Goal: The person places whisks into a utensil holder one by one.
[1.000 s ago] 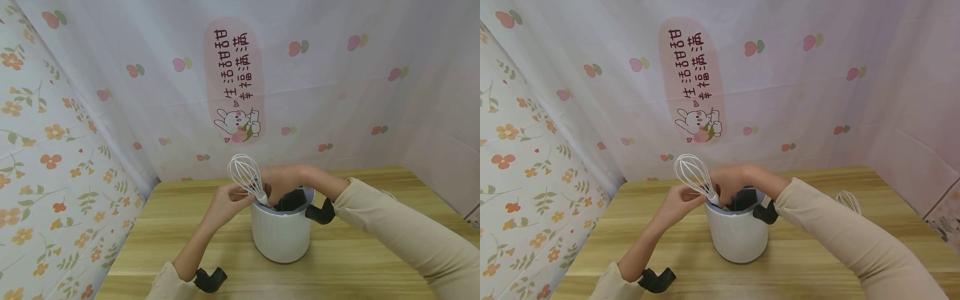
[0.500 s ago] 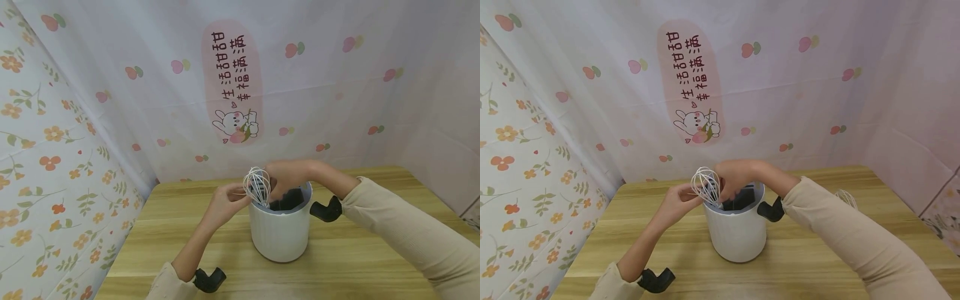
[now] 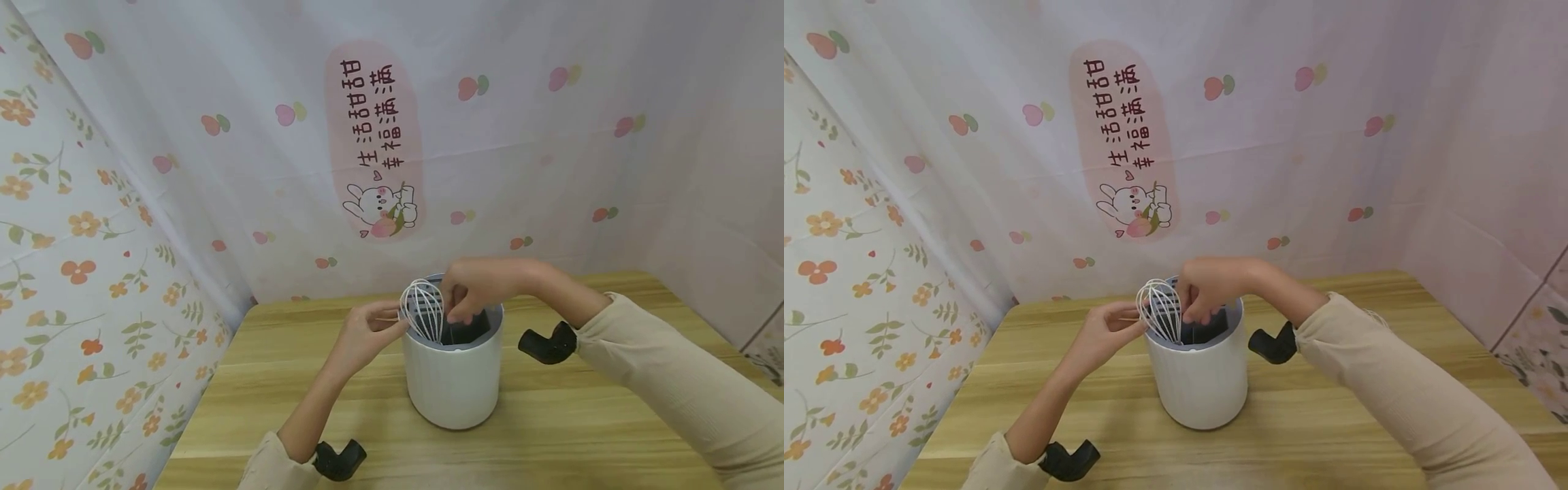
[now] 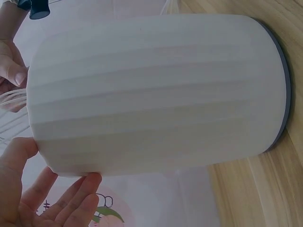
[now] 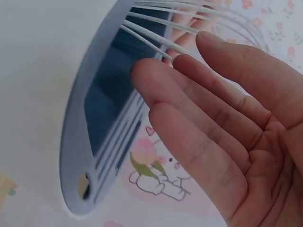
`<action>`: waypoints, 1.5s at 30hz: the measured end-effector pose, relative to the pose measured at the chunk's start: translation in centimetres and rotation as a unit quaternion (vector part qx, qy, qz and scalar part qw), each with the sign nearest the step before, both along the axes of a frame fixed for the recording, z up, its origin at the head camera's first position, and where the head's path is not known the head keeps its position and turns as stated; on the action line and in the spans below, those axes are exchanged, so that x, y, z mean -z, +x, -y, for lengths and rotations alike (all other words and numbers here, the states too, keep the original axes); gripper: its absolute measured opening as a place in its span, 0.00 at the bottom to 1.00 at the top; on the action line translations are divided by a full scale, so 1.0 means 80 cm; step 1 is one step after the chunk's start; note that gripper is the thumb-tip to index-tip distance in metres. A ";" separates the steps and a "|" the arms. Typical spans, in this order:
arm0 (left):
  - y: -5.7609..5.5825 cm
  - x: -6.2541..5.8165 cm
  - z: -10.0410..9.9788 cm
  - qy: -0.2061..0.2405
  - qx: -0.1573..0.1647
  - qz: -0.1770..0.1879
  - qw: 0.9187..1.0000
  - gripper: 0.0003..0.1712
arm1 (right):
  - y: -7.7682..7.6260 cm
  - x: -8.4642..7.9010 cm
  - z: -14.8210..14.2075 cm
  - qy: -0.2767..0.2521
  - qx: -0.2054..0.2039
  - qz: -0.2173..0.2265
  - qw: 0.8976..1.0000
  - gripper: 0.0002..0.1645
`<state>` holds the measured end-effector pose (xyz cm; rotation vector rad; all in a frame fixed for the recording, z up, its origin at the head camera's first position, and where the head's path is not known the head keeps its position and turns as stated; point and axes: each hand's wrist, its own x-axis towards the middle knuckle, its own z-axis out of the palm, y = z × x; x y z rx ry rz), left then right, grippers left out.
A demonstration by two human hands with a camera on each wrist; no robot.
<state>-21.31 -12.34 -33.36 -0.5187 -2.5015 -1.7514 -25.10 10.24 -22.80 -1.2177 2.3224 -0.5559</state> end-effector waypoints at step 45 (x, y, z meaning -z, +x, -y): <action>0.005 -0.002 -0.001 0.004 -0.014 0.001 1.000 0.20 | -0.017 0.074 -0.260 -0.046 0.237 0.084 0.967 0.13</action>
